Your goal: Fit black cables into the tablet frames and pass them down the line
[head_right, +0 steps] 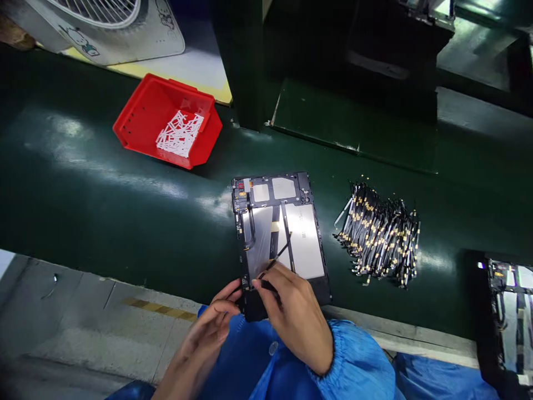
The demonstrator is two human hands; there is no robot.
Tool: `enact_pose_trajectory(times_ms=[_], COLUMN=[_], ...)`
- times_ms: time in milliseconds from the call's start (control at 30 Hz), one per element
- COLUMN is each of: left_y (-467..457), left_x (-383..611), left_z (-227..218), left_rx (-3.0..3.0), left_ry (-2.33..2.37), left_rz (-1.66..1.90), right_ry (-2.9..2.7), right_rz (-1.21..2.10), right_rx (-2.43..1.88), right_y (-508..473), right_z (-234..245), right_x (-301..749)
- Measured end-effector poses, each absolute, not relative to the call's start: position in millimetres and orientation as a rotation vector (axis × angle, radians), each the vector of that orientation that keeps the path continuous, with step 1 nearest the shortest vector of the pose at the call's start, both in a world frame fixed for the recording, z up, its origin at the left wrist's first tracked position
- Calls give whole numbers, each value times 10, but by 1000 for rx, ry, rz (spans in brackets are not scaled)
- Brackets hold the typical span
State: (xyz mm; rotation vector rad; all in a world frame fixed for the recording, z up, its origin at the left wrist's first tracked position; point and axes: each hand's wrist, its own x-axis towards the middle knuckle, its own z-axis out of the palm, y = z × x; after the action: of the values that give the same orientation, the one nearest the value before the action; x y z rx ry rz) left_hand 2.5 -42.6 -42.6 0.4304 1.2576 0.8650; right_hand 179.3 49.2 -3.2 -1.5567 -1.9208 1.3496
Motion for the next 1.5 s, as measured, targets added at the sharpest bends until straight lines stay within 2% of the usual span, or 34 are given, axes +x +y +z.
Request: enact_pose_trajectory(times_ms=[167,400,767,1033,1500], left_y=[-181,146,154,170,143], left_x=[73,19,-24,-29,-79], left_z=[-315,-425,-389,-410,-474], left_rx=[804,1069,1057,1093,1298], left_ry=[1387,1489,1490,1496,1460], left_rz=[863,820,842,806,786], right_ry=[-1985,-1959,-2088,-2088,-2073], right_rz=[1206,1228,1413,1336,1280], right_rx=[-1673,-1668,-1634,-1746,-1672], right_y=[509,530,521,450,398], right_z=[-43,-67,54,17,-25], right_x=[1739,1757,1747,1654,1670])
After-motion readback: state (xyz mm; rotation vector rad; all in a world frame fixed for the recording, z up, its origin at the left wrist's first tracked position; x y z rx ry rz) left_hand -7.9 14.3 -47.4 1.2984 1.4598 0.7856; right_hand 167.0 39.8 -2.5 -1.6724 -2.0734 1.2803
